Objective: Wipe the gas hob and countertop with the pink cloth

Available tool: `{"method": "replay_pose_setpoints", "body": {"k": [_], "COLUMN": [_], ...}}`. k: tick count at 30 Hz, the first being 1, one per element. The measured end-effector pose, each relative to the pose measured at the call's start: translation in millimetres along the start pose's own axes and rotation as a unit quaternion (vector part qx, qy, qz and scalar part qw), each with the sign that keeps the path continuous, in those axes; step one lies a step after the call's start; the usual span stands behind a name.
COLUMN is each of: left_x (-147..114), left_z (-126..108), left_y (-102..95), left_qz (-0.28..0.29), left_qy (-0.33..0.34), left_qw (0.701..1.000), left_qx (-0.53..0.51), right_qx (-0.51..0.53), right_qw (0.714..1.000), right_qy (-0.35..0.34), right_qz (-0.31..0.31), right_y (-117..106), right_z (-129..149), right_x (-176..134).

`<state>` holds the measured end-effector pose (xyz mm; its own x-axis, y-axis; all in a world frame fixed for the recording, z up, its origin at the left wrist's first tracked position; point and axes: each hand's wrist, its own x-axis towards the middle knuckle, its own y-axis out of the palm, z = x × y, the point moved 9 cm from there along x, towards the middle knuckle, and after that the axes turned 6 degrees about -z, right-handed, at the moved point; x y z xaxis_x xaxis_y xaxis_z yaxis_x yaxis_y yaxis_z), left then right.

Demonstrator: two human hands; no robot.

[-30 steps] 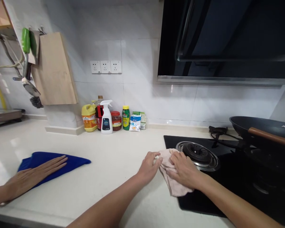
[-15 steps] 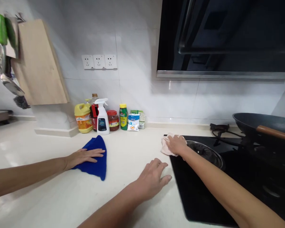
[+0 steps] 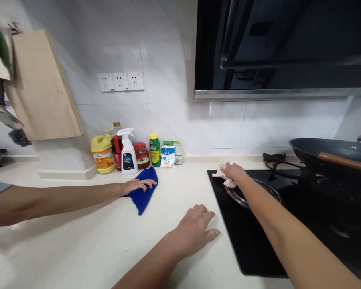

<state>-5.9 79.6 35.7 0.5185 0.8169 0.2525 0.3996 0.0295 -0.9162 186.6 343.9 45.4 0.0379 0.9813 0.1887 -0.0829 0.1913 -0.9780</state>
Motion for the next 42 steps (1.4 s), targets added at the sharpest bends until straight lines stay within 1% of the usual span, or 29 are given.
{"method": "replay_pose_setpoints", "body": {"k": [2,4,6,9,11,14,16,18,20,22,24,26,28,30,34,37,40,42], "left_x": [0.1,0.9,2.2,3.8,4.4,4.5,4.1,3.3,2.2,1.1,0.1,-0.7,-1.3,-1.7,-3.5,-5.2,-5.3,-4.3], "left_z": [0.1,0.4,1.3,3.7,5.0,7.0,7.7,7.5,6.2,4.5,3.3,3.4,4.1,4.0,1.7,-0.8,-2.3,-3.5], "left_y": [1.7,2.9,2.1,0.2,-0.2,-1.5,-2.1,-2.2,-1.5,-0.9,0.1,2.2,4.8,6.0,4.1,4.3,8.1,9.9], "left_qz": [0.005,0.002,-0.014,-0.031,-0.028,-0.024,-0.024,-0.025,-0.021,-0.018,-0.016,-0.013,-0.011,-0.013,-0.02,-0.01,0.003,-0.003], "left_qy": [-0.006,-0.008,-0.006,-0.009,-0.013,-0.023,-0.023,-0.017,-0.009,-0.002,0.001,-0.001,-0.004,-0.004,-0.001,0.003,0.009,0.016], "left_qw": [1.0,1.0,0.999,0.998,0.998,0.999,0.999,0.999,0.999,0.999,0.999,0.999,0.999,0.999,0.999,0.999,1.0,1.0], "left_qx": [-0.008,-0.021,-0.035,-0.047,-0.047,-0.043,-0.042,-0.043,-0.04,-0.037,-0.036,-0.036,-0.041,-0.045,-0.037,-0.03,-0.012,-0.006], "right_qx": [-0.004,-0.014,-0.024,-0.035,-0.037,-0.033,-0.028,-0.019,-0.001,0.023,0.04,0.047,0.046,0.041,0.034,0.035,0.018,-0.001], "right_qw": [1.0,1.0,0.999,0.998,0.995,0.986,0.978,0.969,0.958,0.949,0.946,0.95,0.958,0.966,0.976,0.981,0.986,0.988], "right_qy": [0.019,0.025,0.011,-0.039,-0.081,-0.15,-0.194,-0.233,-0.27,-0.296,-0.3,-0.284,-0.257,-0.229,-0.184,-0.152,-0.112,-0.086], "right_qz": [-0.007,-0.013,-0.018,-0.027,-0.039,-0.059,-0.068,-0.077,-0.092,-0.107,-0.114,-0.117,-0.117,-0.111,-0.108,-0.113,-0.123,-0.127], "right_y": [0.1,1.6,3.3,3.5,0.6,-7.4,-13.9,-21.0,-28.9,-35.6,-39.0,-39.9,-39.6,-38.4,-36.5,-32.9,-28.1,-24.7], "right_z": [-1.1,4.2,14.8,34.8,47.8,63.4,68.0,65.9,56.8,39.9,16.0,-10.9,-36.1,-55.5,-78.3,-95.7,-119.2,-135.2], "right_x": [-1.5,-5.7,-12.8,-30.9,-49.4,-87.3,-117.5,-149.5,-181.2,-209.3,-229.3,-239.5,-241.1,-237.1,-226.4,-220.7,-213.1,-204.9]}}
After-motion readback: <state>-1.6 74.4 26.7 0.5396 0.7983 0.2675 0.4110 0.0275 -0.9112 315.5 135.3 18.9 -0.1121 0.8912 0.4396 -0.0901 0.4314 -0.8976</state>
